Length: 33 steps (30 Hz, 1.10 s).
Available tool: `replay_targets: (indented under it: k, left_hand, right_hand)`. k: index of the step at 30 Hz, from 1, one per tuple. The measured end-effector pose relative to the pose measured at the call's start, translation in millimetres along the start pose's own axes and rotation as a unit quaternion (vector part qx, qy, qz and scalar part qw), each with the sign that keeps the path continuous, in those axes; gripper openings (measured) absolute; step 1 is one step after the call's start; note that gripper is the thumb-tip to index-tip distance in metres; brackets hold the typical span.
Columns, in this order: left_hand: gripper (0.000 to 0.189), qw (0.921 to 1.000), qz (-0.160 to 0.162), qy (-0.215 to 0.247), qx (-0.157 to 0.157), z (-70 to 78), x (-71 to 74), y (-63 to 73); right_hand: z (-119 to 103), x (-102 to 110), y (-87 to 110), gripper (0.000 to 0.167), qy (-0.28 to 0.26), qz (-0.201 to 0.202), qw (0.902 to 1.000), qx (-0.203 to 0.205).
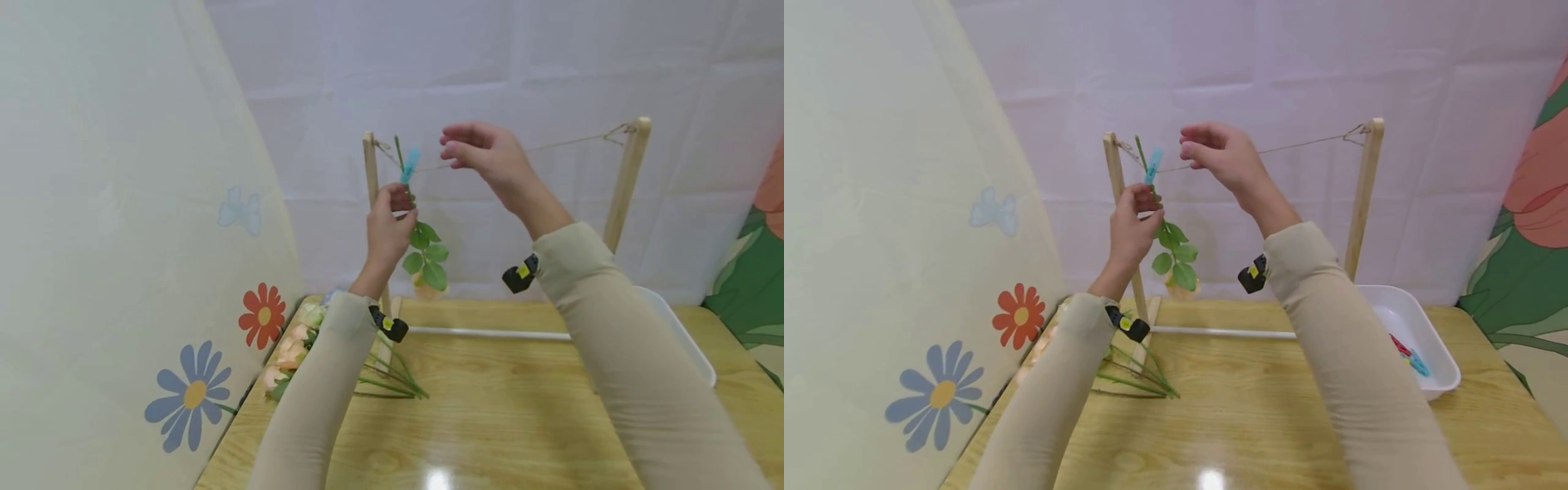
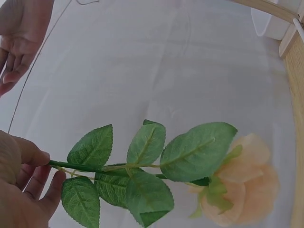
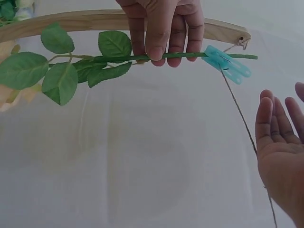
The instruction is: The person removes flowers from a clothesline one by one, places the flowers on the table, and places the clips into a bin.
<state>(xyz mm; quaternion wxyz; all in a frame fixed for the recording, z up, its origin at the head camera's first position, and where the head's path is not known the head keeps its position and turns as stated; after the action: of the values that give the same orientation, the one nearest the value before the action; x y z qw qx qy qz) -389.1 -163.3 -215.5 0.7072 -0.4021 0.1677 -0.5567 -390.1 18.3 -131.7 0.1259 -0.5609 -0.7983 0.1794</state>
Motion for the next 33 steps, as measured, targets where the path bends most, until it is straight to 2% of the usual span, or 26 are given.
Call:
replay_targets:
  k: [5, 16, 33]
  left_hand:
    - [0.039, 1.0, -0.002, 0.005, 0.0, 1.5, -1.3, 0.5]
    - [0.04, 0.9999, -0.011, 0.013, -0.002, 2.9, -4.7, 1.5]
    - [0.036, 0.9996, -0.015, 0.015, -0.017, 7.9, -3.1, 2.0]
  right_hand:
    - [3, -7, -7.8, 0.033, 0.004, -0.002, 1.0, -0.008]
    - [7, -16, -17.9, 0.042, 0.058, 0.007, 0.9975, -0.039]
    - [13, -25, -26.3, 0.035, 0.114, 0.012, 0.9913, -0.065]
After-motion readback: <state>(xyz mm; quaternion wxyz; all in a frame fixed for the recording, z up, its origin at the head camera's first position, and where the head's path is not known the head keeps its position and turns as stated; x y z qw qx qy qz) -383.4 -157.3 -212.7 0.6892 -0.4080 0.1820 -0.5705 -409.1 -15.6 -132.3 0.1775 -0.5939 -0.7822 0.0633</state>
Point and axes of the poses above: each hand's wrist, its own y-axis away from the middle knuckle, its own x-axis out of the back of the hand, z = x × y, the point moved 9 cm from there along -y, towards the middle knuckle, and after that the axes turned 8 degrees about -x, right-handed, at the moved point
